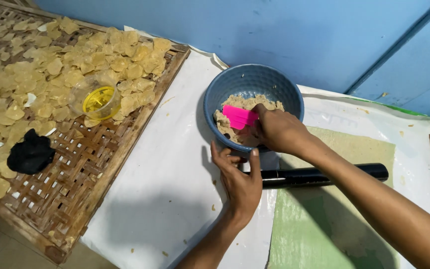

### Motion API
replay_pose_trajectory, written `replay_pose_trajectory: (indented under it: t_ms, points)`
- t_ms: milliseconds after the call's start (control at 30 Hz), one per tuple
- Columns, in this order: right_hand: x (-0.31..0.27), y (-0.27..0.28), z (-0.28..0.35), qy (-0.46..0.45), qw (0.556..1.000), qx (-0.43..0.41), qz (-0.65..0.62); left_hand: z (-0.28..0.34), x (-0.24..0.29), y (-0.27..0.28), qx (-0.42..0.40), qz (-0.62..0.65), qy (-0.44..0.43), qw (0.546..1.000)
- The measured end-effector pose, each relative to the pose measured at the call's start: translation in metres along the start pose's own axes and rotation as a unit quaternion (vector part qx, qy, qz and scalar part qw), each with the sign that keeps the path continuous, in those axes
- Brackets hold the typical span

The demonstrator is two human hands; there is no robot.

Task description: Flattening small portions of dough on a plastic mat using a rolling pin to prepare snack chips.

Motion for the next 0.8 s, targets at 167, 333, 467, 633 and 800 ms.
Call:
replay_pose_trajectory:
  t_ms: [167, 333, 467, 633, 800]
  points:
    - [-0.02, -0.004, 0.004, -0.007, 1.0, -0.002, -0.024, -0.007, 0.009, 0.0, -0.013, 0.019, 0.051, 0.998]
    - [-0.025, -0.011, -0.012, -0.005, 0.998, -0.022, -0.063, -0.01, 0.006, -0.007, 0.008, 0.015, 0.037, 0.999]
    - [-0.02, -0.024, -0.027, -0.004, 0.991, -0.036, -0.132, -0.011, 0.007, -0.006, 0.031, 0.007, 0.032, 0.999]
    - [-0.01, -0.026, -0.03, -0.041, 0.946, -0.044, -0.319, -0.013, 0.009, -0.007, 0.044, 0.011, 0.033, 0.998]
    - [-0.009, -0.021, -0.03, -0.037, 0.93, -0.066, -0.359, -0.015, 0.004, -0.006, 0.04, 0.007, 0.032, 0.999]
Point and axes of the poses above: each hand's wrist, its own z-axis away from the middle knuckle, its own y-axis out of the back of the hand, x = y × z, the point moved 1 cm from there along -z, towards the middle knuckle, and after that the axes turned 6 degrees about -x, right-handed, at the moved point
